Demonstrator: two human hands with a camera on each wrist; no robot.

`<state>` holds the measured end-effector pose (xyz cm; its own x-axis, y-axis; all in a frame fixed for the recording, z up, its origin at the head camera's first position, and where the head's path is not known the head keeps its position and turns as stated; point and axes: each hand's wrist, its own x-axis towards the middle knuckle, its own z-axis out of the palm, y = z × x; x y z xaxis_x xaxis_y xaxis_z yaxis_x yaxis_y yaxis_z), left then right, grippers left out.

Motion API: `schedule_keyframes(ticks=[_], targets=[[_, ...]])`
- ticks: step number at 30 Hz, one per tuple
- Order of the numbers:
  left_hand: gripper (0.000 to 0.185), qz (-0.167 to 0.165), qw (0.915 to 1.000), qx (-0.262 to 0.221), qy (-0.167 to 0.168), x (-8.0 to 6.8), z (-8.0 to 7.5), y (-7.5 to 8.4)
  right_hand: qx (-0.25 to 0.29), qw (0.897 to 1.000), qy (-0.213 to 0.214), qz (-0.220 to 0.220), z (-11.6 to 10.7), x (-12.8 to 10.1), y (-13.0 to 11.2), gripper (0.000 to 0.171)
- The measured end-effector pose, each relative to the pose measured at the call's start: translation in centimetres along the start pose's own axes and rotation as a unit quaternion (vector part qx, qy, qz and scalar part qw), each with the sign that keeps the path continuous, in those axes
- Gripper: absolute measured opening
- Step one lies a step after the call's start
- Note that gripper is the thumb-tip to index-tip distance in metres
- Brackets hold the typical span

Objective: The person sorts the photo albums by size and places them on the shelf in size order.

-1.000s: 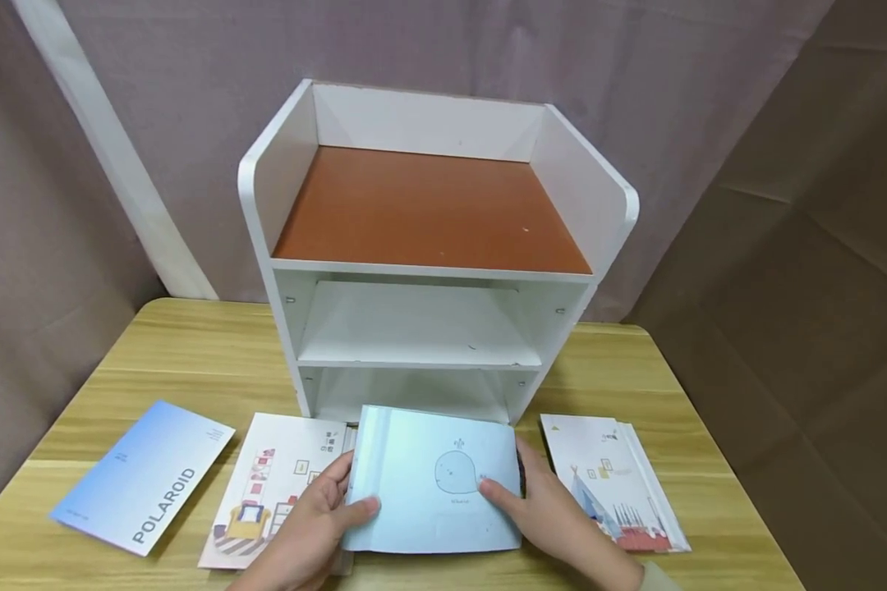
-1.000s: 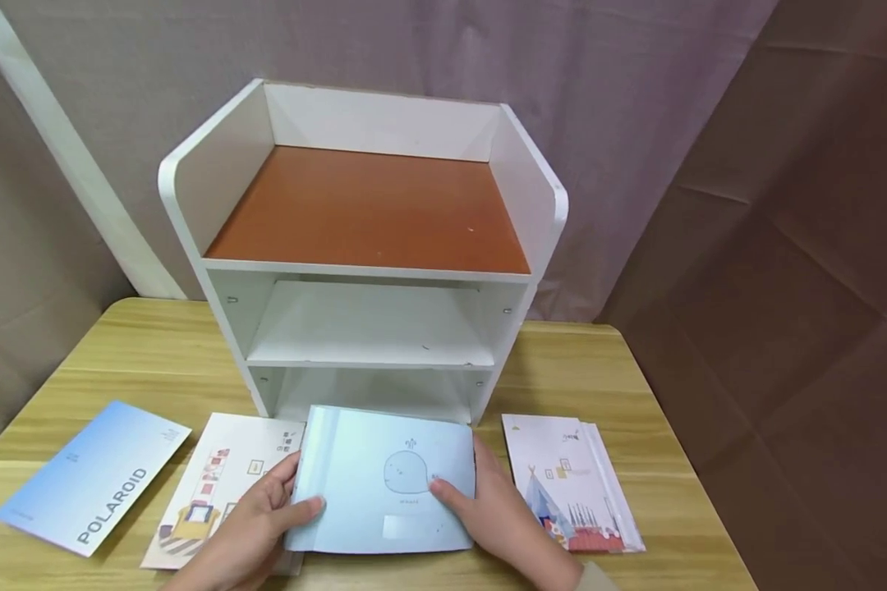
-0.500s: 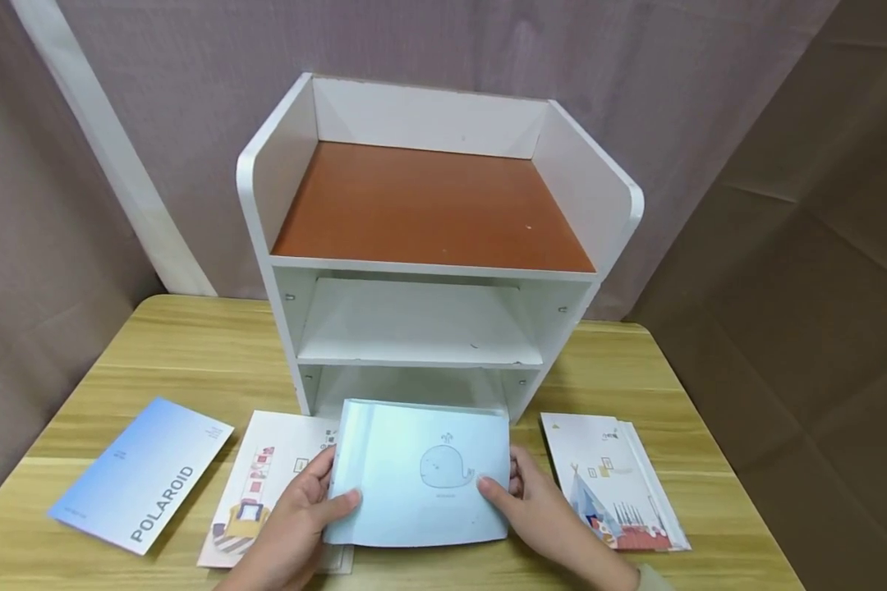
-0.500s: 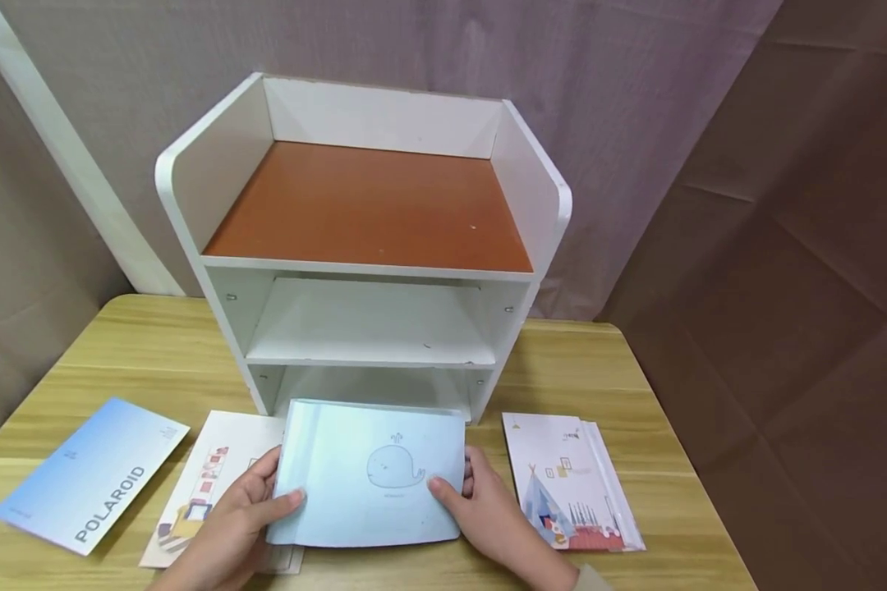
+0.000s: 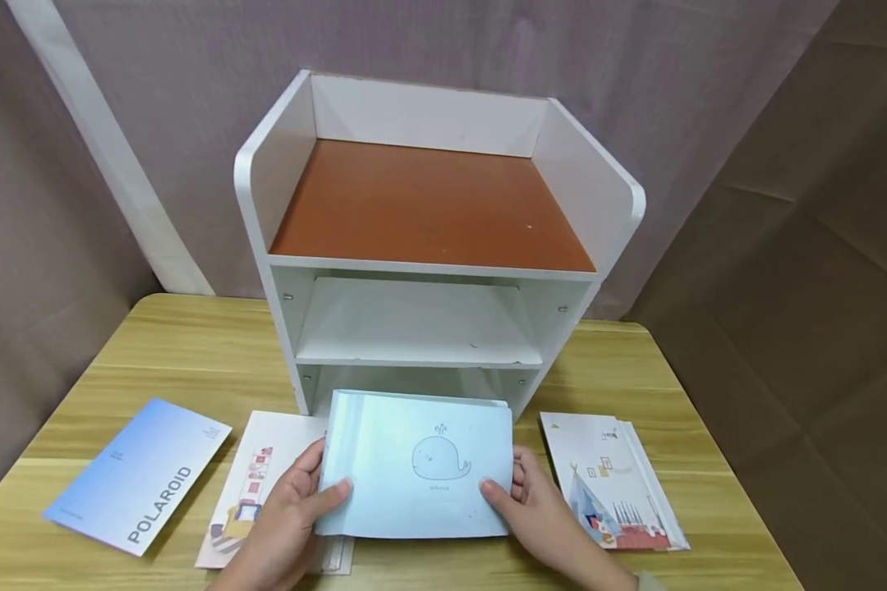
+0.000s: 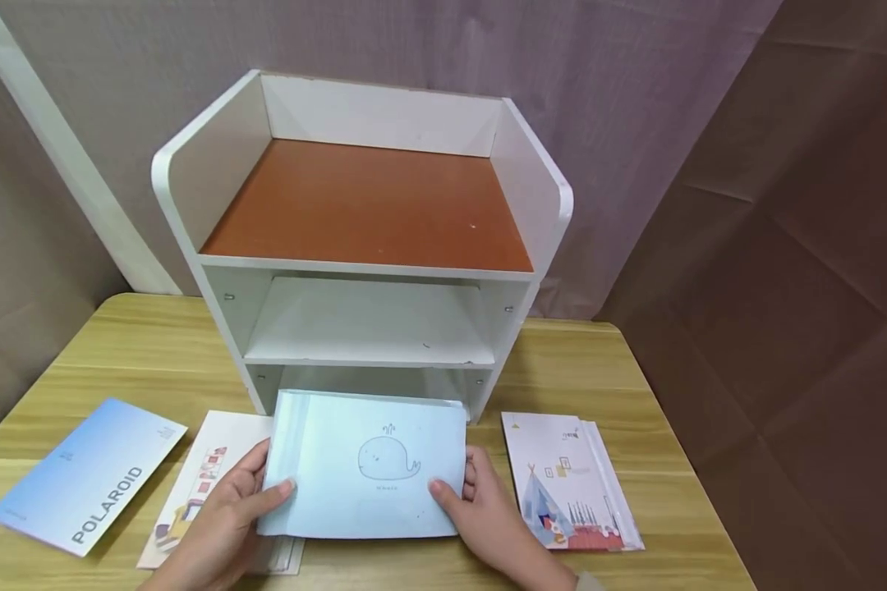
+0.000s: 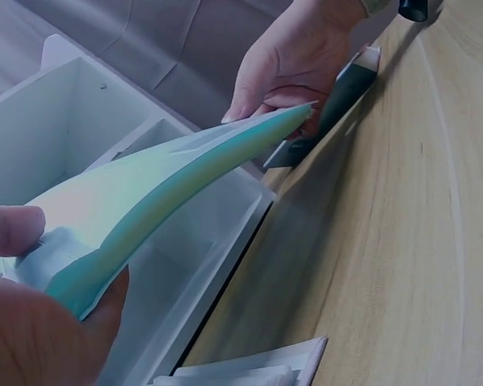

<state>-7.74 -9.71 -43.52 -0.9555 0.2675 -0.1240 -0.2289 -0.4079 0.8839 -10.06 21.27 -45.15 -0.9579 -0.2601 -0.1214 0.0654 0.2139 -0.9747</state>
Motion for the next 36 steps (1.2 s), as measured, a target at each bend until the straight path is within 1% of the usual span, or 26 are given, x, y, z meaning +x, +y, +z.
schedule_keyframes(ticks=[3, 6, 9, 11, 12, 15, 17, 19, 21, 23, 26, 27, 29, 32, 34, 36], targets=[[0.061, 0.005, 0.9999, -0.001, -0.009, -0.1, -0.2, 0.2, 0.014, 1.0, -0.014, -0.009, -0.1, -0.1, 0.0, 0.054], [0.061, 0.017, 0.9997, -0.005, -0.015, -0.1, -0.3, 0.4, 0.029, 0.998, -0.044, -0.03, -0.1, -0.2, 0.0, 0.054], [0.061, 0.039, 0.9992, -0.006, 0.001, -0.2, -0.2, 0.4, 0.043, 0.996, -0.064, -0.047, 0.0, -0.4, -0.2, 0.055], [0.061, 0.064, 0.9978, 0.005, 0.018, -0.2, -0.1, 0.4, 0.042, 0.996, -0.058, -0.058, 0.1, -0.6, -0.4, 0.054], [0.061, 0.081, 0.9963, 0.013, 0.025, -0.2, 0.0, 0.4, 0.041, 0.996, -0.052, -0.065, 0.2, -0.7, -0.5, 0.054], [0.061, 0.145, 0.9874, 0.052, 0.036, -0.2, 0.3, 0.5, 0.029, 0.993, -0.026, -0.113, 0.3, -0.8, -0.8, 0.05], [0.06, 0.193, 0.9773, 0.081, 0.032, -0.2, 0.7, 0.8, 0.016, 0.988, -0.008, -0.156, 0.3, -0.7, -1.3, 0.048], [0.06, 0.223, 0.9682, 0.11, 0.028, -0.2, 1.0, 1.3, 0.002, 0.981, 0.004, -0.193, 0.1, -0.7, -1.8, 0.048], [0.062, 0.243, 0.9594, 0.141, 0.028, -0.1, 1.4, 2.0, -0.011, 0.975, 0.017, -0.222, -0.1, -0.5, -2.5, 0.048], [0.067, 0.256, 0.95, 0.177, 0.025, 0.1, 1.8, 2.8, -0.021, 0.968, 0.025, -0.25, -0.5, -0.3, -3.3, 0.049], [0.077, 0.263, 0.9389, 0.222, 0.009, 0.4, 2.3, 4.1, -0.032, 0.956, 0.038, -0.289, -1.0, 0.1, -4.5, 0.05], [0.081, 0.263, 0.9369, 0.23, -0.003, 0.5, 2.5, 4.6, -0.034, 0.952, 0.041, -0.301, -1.2, 0.2, -4.9, 0.051], [0.089, 0.257, 0.9362, 0.238, -0.029, 0.7, 2.7, 5.6, -0.038, 0.945, 0.047, -0.321, -1.4, 0.6, -5.7, 0.052], [0.099, 0.254, 0.9335, 0.248, -0.054, 0.9, 3.0, 7.0, -0.046, 0.937, 0.052, -0.342, -1.7, 1.0, -7.0, 0.052], [0.103, 0.262, 0.9278, 0.259, -0.057, 1.1, 3.2, 7.8, -0.051, 0.934, 0.054, -0.35, -1.8, 1.3, -7.8, 0.052], [0.105, 0.273, 0.9234, 0.265, -0.052, 1.3, 3.4, 8.6, -0.052, 0.935, 0.056, -0.347, -1.8, 1.5, -8.6, 0.052]])
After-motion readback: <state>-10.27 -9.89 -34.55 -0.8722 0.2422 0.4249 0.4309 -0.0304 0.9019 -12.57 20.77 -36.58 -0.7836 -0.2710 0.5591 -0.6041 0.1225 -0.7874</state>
